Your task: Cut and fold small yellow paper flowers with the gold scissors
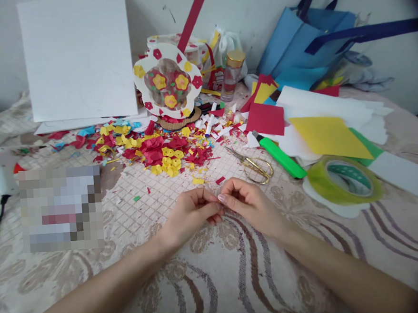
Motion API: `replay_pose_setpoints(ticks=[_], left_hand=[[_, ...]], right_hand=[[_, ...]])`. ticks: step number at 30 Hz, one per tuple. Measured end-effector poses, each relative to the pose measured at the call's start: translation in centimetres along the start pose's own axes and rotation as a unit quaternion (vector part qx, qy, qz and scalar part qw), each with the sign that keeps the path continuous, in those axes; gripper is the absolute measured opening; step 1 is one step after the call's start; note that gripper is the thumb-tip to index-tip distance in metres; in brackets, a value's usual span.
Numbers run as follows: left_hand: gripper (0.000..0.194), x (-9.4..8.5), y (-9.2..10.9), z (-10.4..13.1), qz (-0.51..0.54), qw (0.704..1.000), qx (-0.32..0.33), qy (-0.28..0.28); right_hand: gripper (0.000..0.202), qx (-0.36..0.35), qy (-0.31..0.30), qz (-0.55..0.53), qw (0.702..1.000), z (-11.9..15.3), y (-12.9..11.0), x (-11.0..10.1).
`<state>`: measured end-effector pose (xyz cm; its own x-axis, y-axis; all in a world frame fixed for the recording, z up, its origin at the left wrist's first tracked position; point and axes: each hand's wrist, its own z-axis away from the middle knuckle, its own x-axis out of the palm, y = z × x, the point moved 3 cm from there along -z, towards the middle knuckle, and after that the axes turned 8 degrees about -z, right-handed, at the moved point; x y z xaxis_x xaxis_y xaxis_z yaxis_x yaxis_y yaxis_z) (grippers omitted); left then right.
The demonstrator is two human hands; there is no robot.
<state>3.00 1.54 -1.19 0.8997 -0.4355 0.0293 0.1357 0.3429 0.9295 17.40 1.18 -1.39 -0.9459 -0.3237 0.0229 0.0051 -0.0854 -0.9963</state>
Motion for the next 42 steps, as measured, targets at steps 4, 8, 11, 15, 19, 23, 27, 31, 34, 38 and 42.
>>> replay_pose_setpoints(ticks=[4,8,11,15,19,23,27,31,34,38,42], left_hand=[[0.012,-0.1,-0.2,-0.1,0.021,1.000,-0.010,-0.002],[0.017,-0.3,0.0,-0.1,-0.010,1.000,0.007,-0.026],[0.024,-0.5,0.2,-0.1,-0.051,0.997,0.038,-0.034],[0.022,-0.7,0.3,-0.1,-0.020,0.996,0.074,-0.038],[0.020,-0.9,0.0,-0.3,0.022,0.998,0.065,-0.015],[0.024,-0.8,-0.5,-0.5,0.048,0.998,0.041,-0.012],[0.028,-0.7,-0.5,-0.5,0.062,0.998,0.013,-0.003],[0.027,-0.8,-0.4,-0.5,0.107,0.994,-0.016,0.001],[0.025,-1.0,-0.4,-0.6,0.148,0.989,-0.027,-0.002],[0.021,-1.0,-0.4,-0.6,0.161,0.987,-0.019,-0.012],[0.024,-0.8,-0.3,-0.4,0.134,0.991,-0.010,-0.018]], right_hand=[[0.019,0.027,-0.016,-0.031,0.999,0.0,0.3,-0.2],[0.017,0.006,-0.009,0.007,1.000,0.1,0.4,-0.2],[0.017,0.009,-0.028,0.011,1.000,0.2,0.2,0.0],[0.026,-0.009,-0.027,0.096,0.995,-0.2,-1.1,-1.5],[0.013,-0.100,0.192,0.376,0.901,-0.9,-2.4,-6.6],[0.017,-0.073,0.209,0.509,0.832,-1.8,-1.0,-9.6],[0.012,-0.069,0.173,0.563,0.805,-2.3,0.3,-9.4],[0.007,-0.060,0.196,0.574,0.793,-2.2,-0.1,-9.0],[0.007,-0.051,0.214,0.466,0.857,-1.9,-0.7,-8.8],[0.016,-0.011,0.119,0.212,0.970,-1.5,-0.8,-6.2],[0.022,0.033,0.034,0.071,0.996,-0.8,-0.6,-2.5]])
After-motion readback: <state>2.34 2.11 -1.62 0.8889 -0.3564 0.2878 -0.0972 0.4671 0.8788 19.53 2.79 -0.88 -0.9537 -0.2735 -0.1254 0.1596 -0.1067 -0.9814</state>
